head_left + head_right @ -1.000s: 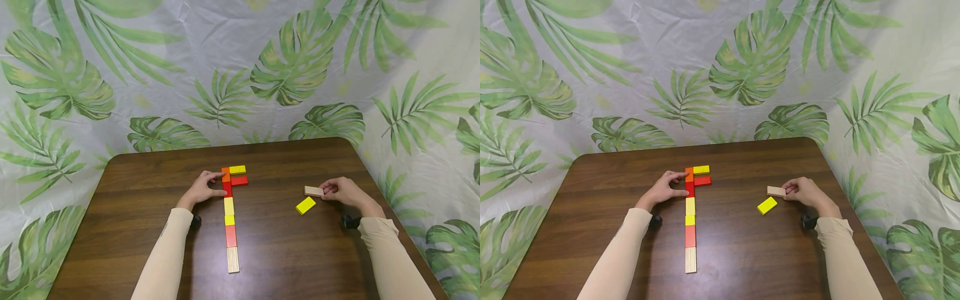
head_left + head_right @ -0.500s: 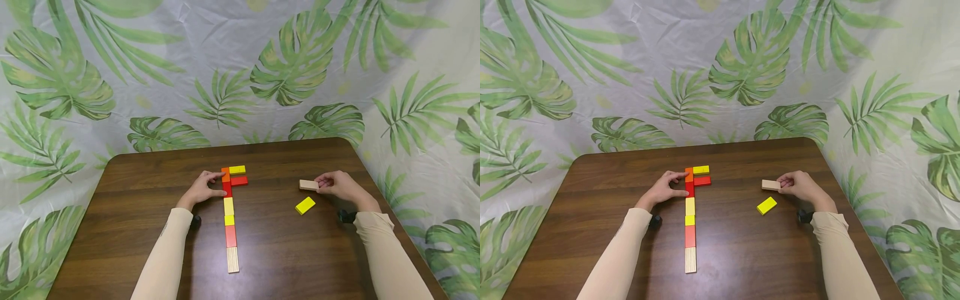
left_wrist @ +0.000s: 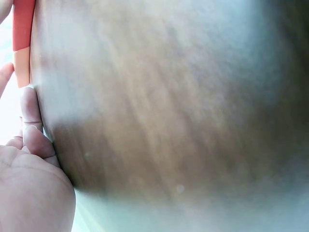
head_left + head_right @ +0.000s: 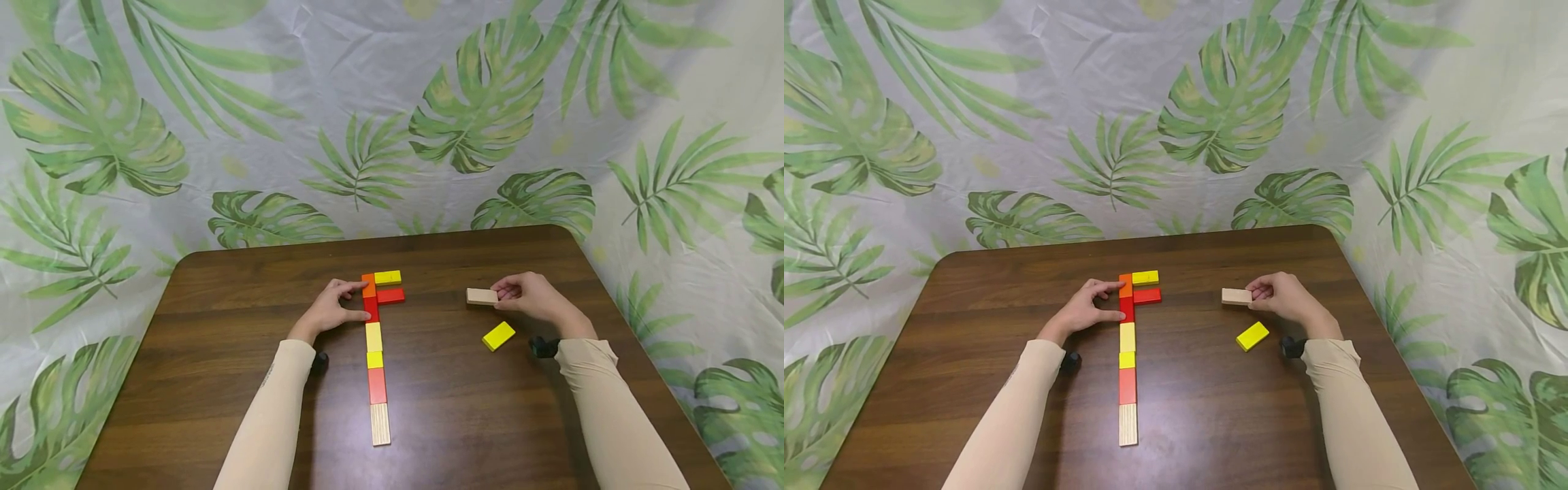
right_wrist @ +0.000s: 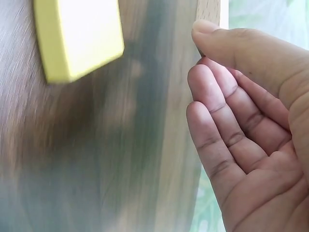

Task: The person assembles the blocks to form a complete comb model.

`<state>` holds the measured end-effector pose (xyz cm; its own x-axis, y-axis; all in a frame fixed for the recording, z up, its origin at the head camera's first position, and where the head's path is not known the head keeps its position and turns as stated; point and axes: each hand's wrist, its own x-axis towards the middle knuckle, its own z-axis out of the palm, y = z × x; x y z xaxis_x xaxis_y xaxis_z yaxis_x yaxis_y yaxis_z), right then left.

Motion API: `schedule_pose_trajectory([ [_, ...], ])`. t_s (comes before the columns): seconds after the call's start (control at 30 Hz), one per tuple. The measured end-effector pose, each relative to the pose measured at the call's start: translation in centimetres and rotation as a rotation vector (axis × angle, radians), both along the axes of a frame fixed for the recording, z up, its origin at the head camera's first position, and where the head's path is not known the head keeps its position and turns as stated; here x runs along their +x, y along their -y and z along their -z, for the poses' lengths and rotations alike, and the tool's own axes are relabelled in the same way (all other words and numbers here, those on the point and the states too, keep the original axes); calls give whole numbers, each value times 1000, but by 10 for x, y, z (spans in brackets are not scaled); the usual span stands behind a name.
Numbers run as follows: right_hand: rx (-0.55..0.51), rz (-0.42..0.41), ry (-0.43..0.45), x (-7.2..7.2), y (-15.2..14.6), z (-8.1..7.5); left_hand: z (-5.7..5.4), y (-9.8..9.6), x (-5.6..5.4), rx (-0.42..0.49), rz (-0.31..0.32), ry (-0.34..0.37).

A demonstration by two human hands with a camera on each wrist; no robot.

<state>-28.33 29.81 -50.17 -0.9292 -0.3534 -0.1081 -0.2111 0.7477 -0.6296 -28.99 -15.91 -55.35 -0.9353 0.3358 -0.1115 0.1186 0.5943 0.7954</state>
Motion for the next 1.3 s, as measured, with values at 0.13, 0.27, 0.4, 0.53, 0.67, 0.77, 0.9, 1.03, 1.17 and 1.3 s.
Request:
schedule_pose_trajectory([
  [0.13, -15, -20, 5, -2, 13, 0, 0, 0, 0, -4, -3, 2],
  [0.27, -30, -38, 13, -4, 26, 1, 0, 0, 0, -6, -5, 7],
  [0.4, -45, -48, 24, -5, 37, 2, -1, -1, 0, -8, -4, 6],
  [0.53, -61, -55, 28, -6, 48, 3, -2, -1, 0, -15, -3, 0],
  [0.67, -86, -60, 35, -7, 58, 5, -2, -2, 0, -16, -2, -5],
  [0.77, -92, -67, 42, -8, 66, 5, -4, -2, 1, -11, -2, -1],
  [0.9, -84, -82, 41, -8, 77, 6, -4, -2, 1, -10, -4, 3],
  [1.03, -93, -100, 36, -8, 89, 9, -4, -2, 2, -12, -11, 7],
  [1.17, -103, -108, 42, -7, 101, 13, -3, -2, 1, -16, -10, 5],
  [1.3, -114, -111, 50, -5, 111, 16, -3, -1, 1, -12, -8, 8],
])
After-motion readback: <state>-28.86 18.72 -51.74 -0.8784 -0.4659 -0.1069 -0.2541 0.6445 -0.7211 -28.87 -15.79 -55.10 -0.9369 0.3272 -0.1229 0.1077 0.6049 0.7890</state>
